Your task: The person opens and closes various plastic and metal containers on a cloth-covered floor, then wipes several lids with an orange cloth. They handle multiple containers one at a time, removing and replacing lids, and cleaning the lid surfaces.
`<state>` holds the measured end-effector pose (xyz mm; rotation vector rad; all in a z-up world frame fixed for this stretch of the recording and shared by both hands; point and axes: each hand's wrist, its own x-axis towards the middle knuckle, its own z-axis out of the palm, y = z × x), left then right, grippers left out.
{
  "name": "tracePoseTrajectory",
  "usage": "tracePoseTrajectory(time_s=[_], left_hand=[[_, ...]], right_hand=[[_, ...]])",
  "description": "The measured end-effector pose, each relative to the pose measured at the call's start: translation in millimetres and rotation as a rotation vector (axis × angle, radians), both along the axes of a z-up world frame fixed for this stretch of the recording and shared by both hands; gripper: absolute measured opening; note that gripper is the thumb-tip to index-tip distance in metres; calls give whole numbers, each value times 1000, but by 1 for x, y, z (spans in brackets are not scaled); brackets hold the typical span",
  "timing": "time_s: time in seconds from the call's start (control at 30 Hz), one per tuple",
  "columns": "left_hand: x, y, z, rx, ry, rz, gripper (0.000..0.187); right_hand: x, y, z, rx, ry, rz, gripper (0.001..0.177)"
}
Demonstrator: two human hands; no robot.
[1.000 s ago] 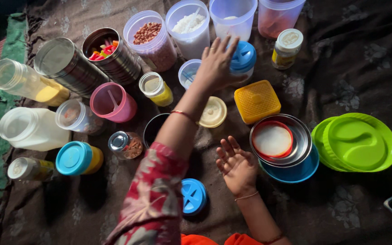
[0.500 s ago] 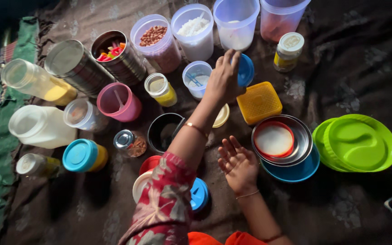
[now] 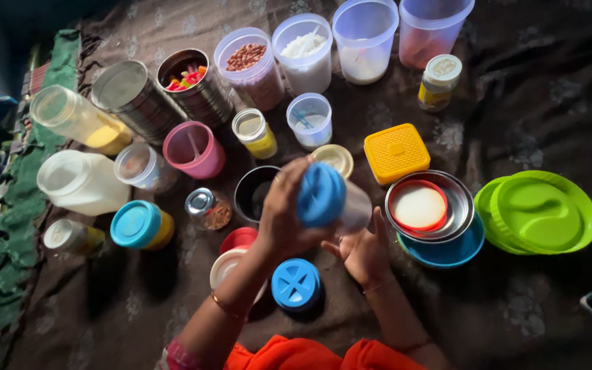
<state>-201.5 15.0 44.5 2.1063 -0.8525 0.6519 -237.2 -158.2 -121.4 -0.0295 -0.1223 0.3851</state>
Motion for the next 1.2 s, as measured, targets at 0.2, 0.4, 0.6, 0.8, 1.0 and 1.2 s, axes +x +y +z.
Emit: tracePoseTrajectory(time_s=[0.2,0.4,0.6,0.8,1.0,1.2], left_hand=[[-36,9,-5,305,93,-139,110],[-39,11,3,494,-135,-107,106],[-35,-2,-12,475,-91,-41,89],[-36,-13,-24,303,-24,118,74],[-46,-26,-25,209,88,314,65],[-45,-25,3,274,578,460,71]], right_hand=[[-9,3,-1,-220,164,24,73],[-4,6,-15,-369,202,-77,62],[-2,7,-13,-360,227,-133,63],[-2,9,-1,-255,252,-173,65],[-5,13,-7,-278,300,-283,57],[-3,16,-5,-367,267,-360,54]])
